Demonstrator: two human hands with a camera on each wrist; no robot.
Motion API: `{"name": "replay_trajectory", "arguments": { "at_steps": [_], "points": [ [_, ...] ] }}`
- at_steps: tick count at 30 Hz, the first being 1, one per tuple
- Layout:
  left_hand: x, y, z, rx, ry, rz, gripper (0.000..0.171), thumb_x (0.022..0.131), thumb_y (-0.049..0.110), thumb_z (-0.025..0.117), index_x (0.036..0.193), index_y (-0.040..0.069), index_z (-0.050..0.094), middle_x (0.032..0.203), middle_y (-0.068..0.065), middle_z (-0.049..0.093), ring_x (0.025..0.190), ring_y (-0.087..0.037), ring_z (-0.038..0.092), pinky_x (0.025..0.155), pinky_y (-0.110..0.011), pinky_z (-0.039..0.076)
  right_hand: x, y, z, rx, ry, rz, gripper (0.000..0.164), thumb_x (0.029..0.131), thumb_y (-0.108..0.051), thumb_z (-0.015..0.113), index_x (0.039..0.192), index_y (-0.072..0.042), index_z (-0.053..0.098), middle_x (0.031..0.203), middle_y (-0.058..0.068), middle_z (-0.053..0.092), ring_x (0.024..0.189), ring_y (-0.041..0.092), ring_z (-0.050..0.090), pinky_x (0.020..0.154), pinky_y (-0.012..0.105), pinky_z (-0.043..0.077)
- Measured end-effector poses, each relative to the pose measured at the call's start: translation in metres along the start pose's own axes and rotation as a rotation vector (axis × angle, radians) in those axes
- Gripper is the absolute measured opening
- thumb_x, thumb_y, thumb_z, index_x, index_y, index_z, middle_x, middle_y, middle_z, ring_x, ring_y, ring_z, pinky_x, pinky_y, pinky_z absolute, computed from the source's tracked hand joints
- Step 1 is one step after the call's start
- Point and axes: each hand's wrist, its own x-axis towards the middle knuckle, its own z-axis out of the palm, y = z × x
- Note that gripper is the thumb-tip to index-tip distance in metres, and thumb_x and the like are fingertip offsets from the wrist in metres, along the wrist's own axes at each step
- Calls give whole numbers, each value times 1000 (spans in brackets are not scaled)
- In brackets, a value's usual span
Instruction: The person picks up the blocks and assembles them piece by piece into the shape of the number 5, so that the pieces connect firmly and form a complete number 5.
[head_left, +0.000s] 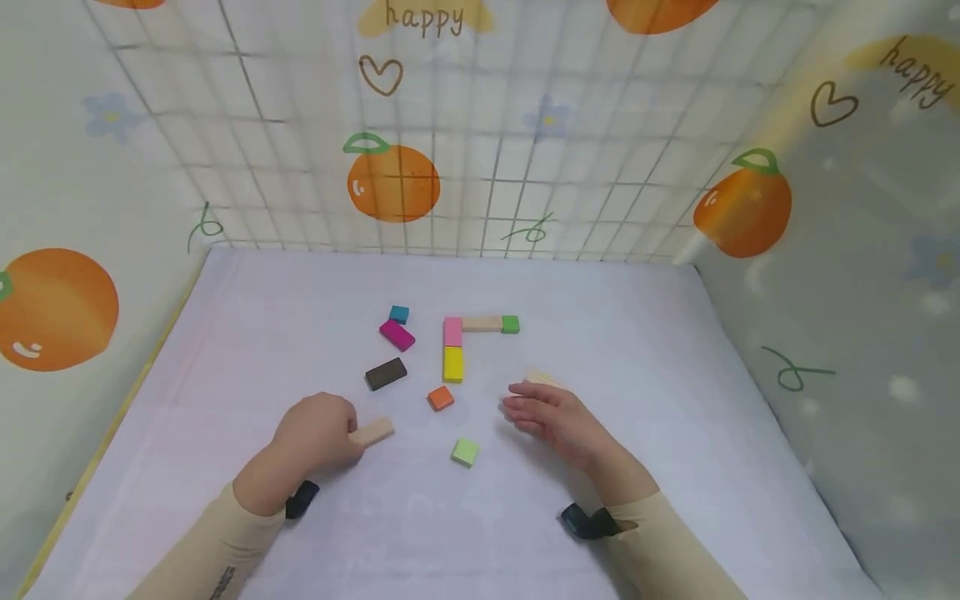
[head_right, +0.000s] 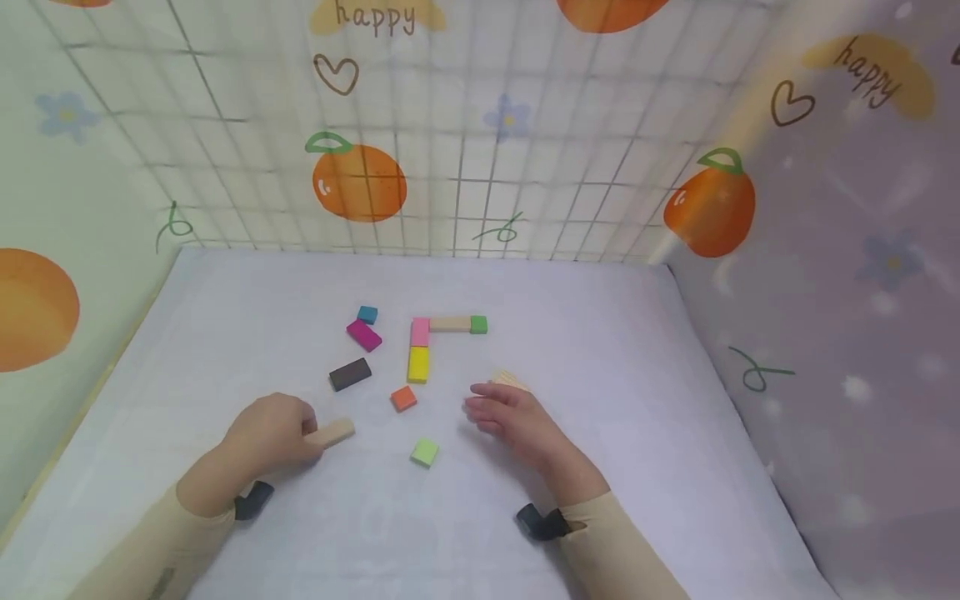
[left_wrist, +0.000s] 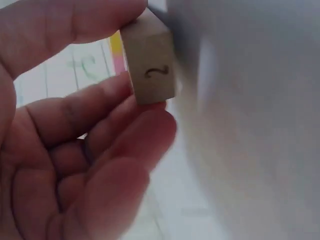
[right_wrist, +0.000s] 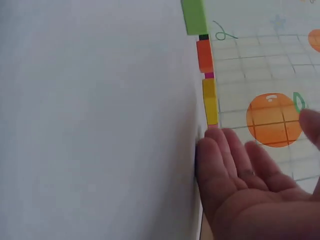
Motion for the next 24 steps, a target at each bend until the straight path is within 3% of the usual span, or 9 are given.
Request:
{"name": "replay_trajectory", "arguments": {
  "at_steps": [3,8,12,17,21,24],
  "points": [
    [5,25,8,30,-10,98,11,79,24,79,78,16,72,70,5,61,67,-14,52,63,-31,48,0,-3,2,-130,-17,1,53,98,-29,67,144,-7,53,138,13,64,120,24,66,97,30,56],
    [26,70,22,66,6,225,14,85,26,78,88,13,74,72,4,58,68,-13,51,65,-27,48,1,-4,10,-308,-49,-27,55,93,-33,73,142,-13,57,135,7,67,122,21,64,101,37,55],
    [38,91,29,64,12,316,15,88,25,77,84,12,71,66,4,54,66,-13,50,60,-24,43,2,-3,15,-390,6,-65,53,90,-29,77,138,-13,61,128,6,70,113,19,66,95,35,57],
    [44,103,33,-60,3,412,12,87,16,77,98,13,76,76,6,66,74,-13,55,68,-24,48,8,-3,21,-551,70,-136,52,82,-16,84,130,-10,67,114,6,73,91,15,67,78,27,58],
    [44,106,33,-131,-9,413,29,87,11,77,116,12,74,102,3,74,92,-13,61,90,-31,55,12,-5,24,-753,187,-153,47,79,-12,85,124,-11,71,101,2,71,83,14,63,73,28,56],
    [42,98,31,-153,-29,414,34,88,12,75,122,12,71,112,2,73,99,-13,64,95,-34,55,16,-10,27,-924,284,-164,43,80,-12,83,122,-10,72,96,3,67,82,16,60,73,33,55]
  ]
}}
